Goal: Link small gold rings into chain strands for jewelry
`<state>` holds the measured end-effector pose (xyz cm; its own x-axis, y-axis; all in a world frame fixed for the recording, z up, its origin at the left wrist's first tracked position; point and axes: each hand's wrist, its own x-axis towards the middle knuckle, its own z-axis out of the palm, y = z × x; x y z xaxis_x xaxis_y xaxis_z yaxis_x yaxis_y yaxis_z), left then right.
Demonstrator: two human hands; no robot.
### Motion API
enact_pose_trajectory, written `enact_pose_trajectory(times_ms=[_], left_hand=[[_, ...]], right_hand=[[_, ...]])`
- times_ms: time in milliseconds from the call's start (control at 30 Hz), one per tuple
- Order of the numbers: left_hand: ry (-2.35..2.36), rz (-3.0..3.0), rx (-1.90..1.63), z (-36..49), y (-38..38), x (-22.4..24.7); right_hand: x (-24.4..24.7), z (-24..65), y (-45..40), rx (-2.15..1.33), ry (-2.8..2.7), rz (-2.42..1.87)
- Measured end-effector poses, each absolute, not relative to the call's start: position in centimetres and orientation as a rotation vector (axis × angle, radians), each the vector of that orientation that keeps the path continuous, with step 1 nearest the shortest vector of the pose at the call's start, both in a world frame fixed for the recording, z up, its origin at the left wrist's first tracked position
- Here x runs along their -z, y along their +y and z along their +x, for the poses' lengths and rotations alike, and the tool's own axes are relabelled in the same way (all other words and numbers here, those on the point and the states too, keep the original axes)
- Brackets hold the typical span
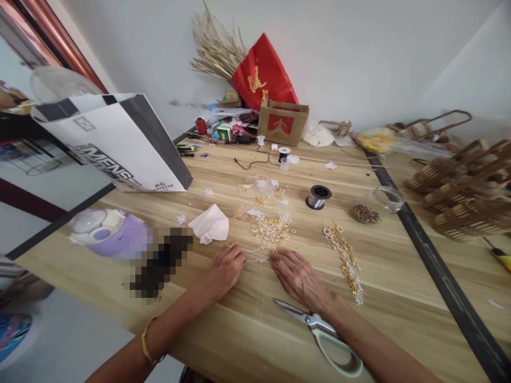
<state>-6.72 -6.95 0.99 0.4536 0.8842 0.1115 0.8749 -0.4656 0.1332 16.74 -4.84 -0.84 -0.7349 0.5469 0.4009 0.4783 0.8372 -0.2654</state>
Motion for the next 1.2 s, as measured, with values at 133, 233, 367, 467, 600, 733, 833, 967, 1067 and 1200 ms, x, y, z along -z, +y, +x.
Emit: enact_pose_trajectory(times_ms=[133,233,367,467,600,733,833,967,1067,1200], left_hand=[[1.553,2.655,-0.295,-7.4,-7.2,-0.5],[1.515,2.686,-0.268,-7.8,-7.4,-0.4],[1.524,2.724,-0.217,-7.9,-7.7,-0.2],[1.537,2.742,-0.195,-8.0,-7.9,0.2],[1.516,2.743,-0.235,-8.1,-7.9,0.1],[1.549,2.663,-0.338,-8.1,-7.0,-1.6],[1.585,2.564,-0.489,-7.5,-5.6,-3.1],[1.463,2.369,-0.726,-5.5,-3.6,-4.3],[1.340,2.239,-0.807,-3.3,-2.6,-4.5],[1.196,2.156,-0.797,-1.0,-2.1,-4.1]], right_hand=[[0.8,16.7,-4.8,-0.206,-2.524,-0.750],[0.9,16.7,-4.8,-0.215,-2.512,-0.749],[0.6,16.7,-4.9,-0.243,-2.510,-0.741],[0.3,16.7,-5.0,-0.280,-2.504,-0.740],[0.4,16.9,-5.1,-0.346,-2.449,-0.780],[0.8,17.2,-4.8,-0.449,-2.284,-0.856],[0.8,17.3,-4.4,-0.517,-2.115,-0.887],[0.7,17.4,-4.0,-0.551,-1.935,-0.952],[0.6,17.5,-3.9,-0.573,-1.859,-0.988],[0.5,17.5,-4.0,-0.628,-1.837,-0.966]])
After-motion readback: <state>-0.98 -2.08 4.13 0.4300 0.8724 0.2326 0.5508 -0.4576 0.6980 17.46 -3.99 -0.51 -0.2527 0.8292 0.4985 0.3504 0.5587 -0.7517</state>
